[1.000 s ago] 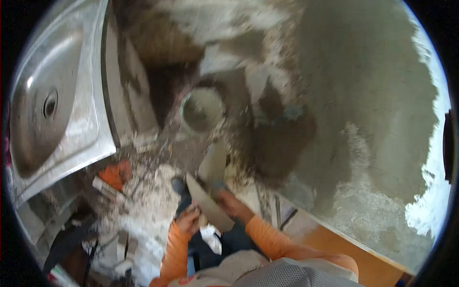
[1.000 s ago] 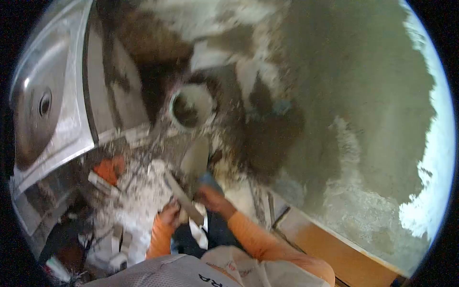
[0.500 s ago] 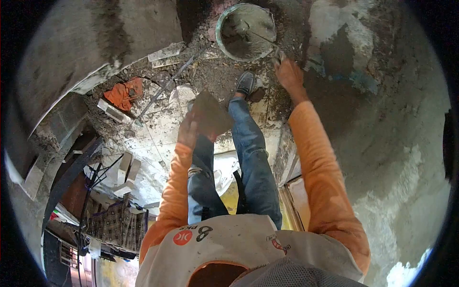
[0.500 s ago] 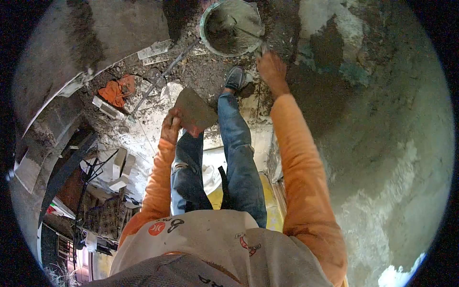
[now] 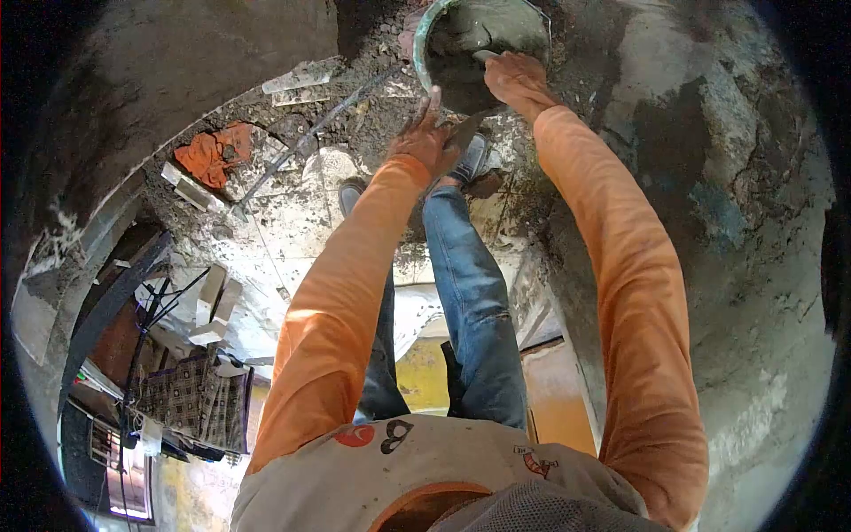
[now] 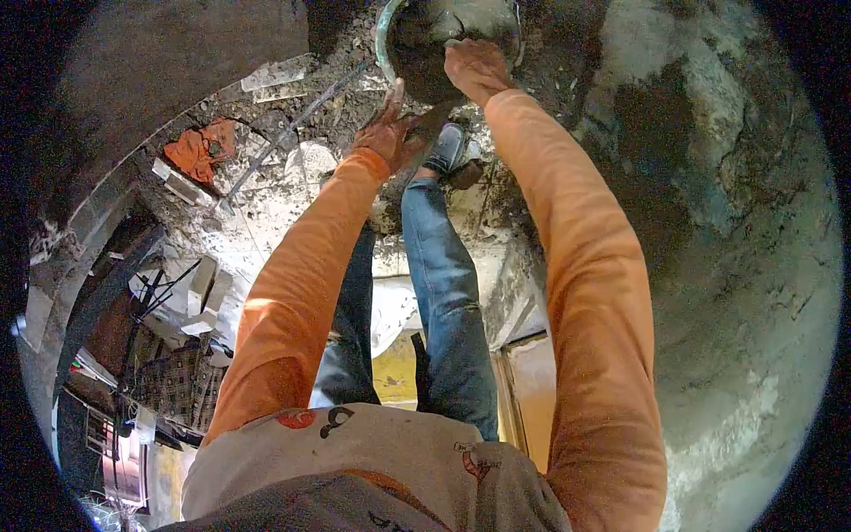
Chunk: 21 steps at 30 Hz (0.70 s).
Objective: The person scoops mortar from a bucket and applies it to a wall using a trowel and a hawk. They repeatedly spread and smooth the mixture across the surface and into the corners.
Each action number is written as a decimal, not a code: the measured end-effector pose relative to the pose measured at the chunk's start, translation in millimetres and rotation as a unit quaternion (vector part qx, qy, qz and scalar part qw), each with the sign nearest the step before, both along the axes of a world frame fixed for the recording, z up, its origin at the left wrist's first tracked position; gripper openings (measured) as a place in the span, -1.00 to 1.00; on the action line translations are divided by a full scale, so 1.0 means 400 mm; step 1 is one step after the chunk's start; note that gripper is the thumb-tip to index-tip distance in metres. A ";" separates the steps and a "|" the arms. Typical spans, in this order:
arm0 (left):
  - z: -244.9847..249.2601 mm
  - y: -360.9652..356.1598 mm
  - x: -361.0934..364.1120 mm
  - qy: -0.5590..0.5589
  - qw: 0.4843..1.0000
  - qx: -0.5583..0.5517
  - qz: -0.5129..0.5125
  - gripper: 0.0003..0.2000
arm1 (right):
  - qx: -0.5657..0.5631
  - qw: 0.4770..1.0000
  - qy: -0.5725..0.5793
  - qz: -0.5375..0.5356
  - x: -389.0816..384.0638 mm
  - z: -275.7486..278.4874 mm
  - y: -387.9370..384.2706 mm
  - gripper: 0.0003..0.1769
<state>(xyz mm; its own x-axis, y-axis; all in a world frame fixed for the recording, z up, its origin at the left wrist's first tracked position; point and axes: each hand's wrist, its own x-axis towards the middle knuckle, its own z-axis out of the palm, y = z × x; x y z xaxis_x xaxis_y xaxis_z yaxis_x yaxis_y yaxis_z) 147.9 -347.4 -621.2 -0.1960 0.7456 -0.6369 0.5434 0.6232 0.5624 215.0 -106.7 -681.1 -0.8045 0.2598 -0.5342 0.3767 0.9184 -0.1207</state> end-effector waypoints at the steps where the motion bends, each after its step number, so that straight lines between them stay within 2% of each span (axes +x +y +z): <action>1: -0.022 0.004 0.005 0.038 0.999 0.024 -0.026 -0.39 | -0.011 1.000 -0.012 -0.007 -0.003 -0.001 -0.001 -0.64; 2: -0.037 0.002 0.018 0.073 0.995 0.048 -0.052 -0.35 | -0.014 1.000 -0.016 -0.005 0.008 0.008 0.002 -0.64; 3: -0.042 0.005 0.025 0.071 0.995 0.047 -0.050 -0.35 | -0.041 0.998 -0.037 -0.034 -0.010 0.076 0.007 -0.62; 5: -0.051 0.015 0.025 0.012 0.996 0.078 0.032 -0.49 | -0.066 0.994 -0.055 -0.060 -0.067 0.151 0.021 -0.59; 7: -0.082 0.007 0.032 0.031 0.995 0.093 0.022 -0.49 | -0.037 0.982 -0.185 -0.031 -0.104 0.165 0.021 -0.55; 11: -0.162 -0.017 0.057 0.084 0.985 0.151 -0.009 -0.45 | -0.077 0.979 -0.178 -0.060 -0.097 0.153 0.028 -0.56; 13: -0.120 -0.003 0.047 0.095 0.986 0.129 -0.043 -0.45 | -0.049 0.984 -0.170 0.019 -0.089 0.114 0.043 -0.60; 14: -0.100 0.002 0.042 0.107 0.986 0.106 -0.076 -0.44 | -0.050 0.984 -0.171 0.020 -0.071 0.087 0.041 -0.60; 16: -0.117 -0.002 0.054 0.108 0.986 0.102 -0.075 -0.42 | -0.069 0.994 -0.079 0.002 -0.035 0.042 0.038 -0.58; 17: -0.131 -0.003 0.058 0.111 0.986 0.097 -0.075 -0.41 | -0.068 0.995 -0.078 0.002 -0.040 0.040 0.045 -0.58; 19: -0.114 0.002 0.050 0.094 0.989 0.087 -0.068 -0.44 | -0.076 0.981 -0.151 0.100 -0.078 0.120 0.030 -0.55; 21: -0.110 0.006 0.047 0.080 0.992 0.080 -0.063 -0.46 | -0.105 0.982 -0.135 0.081 -0.103 0.179 0.021 -0.58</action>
